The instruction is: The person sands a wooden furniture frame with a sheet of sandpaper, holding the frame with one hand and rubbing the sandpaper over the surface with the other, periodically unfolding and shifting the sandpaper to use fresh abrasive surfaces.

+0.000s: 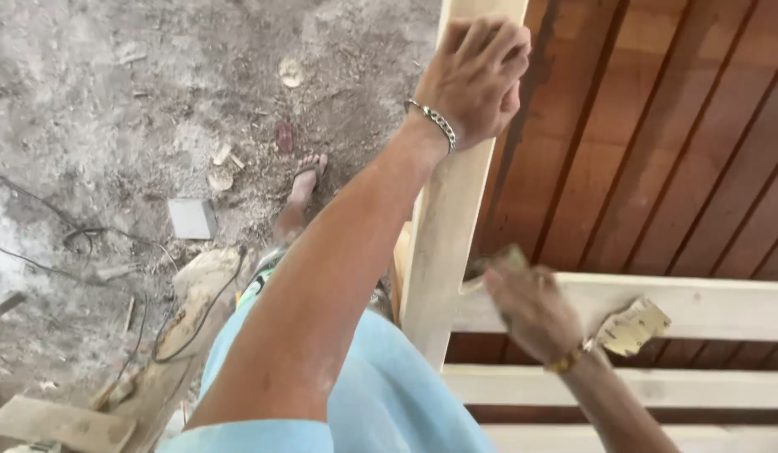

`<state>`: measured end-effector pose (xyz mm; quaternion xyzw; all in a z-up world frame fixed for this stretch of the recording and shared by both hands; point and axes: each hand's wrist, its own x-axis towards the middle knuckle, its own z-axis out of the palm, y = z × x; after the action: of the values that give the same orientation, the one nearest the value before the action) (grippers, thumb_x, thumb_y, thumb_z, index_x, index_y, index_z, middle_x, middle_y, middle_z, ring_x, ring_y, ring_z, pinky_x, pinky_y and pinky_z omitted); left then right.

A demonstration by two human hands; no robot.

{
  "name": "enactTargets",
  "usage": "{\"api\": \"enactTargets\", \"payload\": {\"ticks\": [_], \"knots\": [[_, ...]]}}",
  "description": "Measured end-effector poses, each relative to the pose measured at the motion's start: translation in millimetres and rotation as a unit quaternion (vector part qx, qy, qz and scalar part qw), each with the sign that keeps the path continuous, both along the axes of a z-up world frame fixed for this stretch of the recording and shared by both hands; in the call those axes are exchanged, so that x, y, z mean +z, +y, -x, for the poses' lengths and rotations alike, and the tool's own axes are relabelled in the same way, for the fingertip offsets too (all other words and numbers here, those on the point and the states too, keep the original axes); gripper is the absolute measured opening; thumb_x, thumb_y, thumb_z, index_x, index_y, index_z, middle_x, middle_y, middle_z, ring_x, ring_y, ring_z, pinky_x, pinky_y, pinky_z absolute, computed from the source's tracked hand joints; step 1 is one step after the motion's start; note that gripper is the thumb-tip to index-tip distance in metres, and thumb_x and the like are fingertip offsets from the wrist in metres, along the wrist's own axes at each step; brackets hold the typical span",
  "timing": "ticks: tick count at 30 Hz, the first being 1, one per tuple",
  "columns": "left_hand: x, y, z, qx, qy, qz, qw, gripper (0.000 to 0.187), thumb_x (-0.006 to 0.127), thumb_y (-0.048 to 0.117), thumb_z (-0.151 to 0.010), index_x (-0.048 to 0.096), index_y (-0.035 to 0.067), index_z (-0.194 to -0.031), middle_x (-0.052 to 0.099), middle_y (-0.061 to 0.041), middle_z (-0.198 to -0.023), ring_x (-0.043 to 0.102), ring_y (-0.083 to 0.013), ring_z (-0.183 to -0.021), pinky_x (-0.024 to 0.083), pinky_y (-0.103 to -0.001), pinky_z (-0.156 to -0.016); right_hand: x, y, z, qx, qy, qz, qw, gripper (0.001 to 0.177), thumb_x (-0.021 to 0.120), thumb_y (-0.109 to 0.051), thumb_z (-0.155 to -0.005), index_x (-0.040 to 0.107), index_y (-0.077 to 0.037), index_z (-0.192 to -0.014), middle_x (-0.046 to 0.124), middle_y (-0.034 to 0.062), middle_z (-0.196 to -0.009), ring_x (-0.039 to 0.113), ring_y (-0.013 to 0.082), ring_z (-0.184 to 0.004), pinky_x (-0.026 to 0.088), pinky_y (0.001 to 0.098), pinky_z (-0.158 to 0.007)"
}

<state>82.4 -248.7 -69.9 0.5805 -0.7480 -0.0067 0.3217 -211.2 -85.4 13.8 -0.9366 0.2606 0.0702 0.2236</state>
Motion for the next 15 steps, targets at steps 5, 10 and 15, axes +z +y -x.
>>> {"api": "enactTargets", "payload": {"ticks": [5,10,15], "knots": [[9.7,9.9,-2.5,0.01,0.015,0.01,1.0,0.021,0.064,0.014,-0.088,0.064,0.008,-0.107,0.048,-0.005,-0.122,0.046,-0.0233,-0.121,0.04,-0.045,-0.105,17.7,-9.4,-37.5,0.015,0.153,-0.146,0.977,0.017,0.067,-0.007,-0.091,0.073,-0.016,-0.104,0.075,-0.001,-0.112,0.065,0.0147,-0.113,0.041,0.0404,-0.105],[-0.2,5.9,-0.5,0.019,-0.021,-0.016,0.999,0.023,0.063,0.015,-0.081,0.066,0.006,-0.103,0.049,-0.006,-0.112,0.047,-0.0222,-0.114,0.041,-0.044,-0.102,15.1,-19.7,-32.2,-0.006,0.098,-0.146,0.984,0.028,0.07,-0.004,-0.08,0.073,-0.012,-0.107,0.075,0.0025,-0.114,0.065,0.0163,-0.114,0.039,0.04,-0.102],[-1.4,-7.1,-0.6,0.011,0.004,0.029,1.0,0.024,0.064,0.018,-0.085,0.067,0.008,-0.106,0.048,-0.005,-0.117,0.045,-0.0212,-0.117,0.039,-0.042,-0.103,-8.3,-19.5,-7.6,-0.009,0.06,-0.123,0.991,0.028,0.07,0.003,-0.08,0.075,-0.016,-0.1,0.075,0.0015,-0.116,0.065,0.0151,-0.117,0.038,0.0408,-0.105]]}}
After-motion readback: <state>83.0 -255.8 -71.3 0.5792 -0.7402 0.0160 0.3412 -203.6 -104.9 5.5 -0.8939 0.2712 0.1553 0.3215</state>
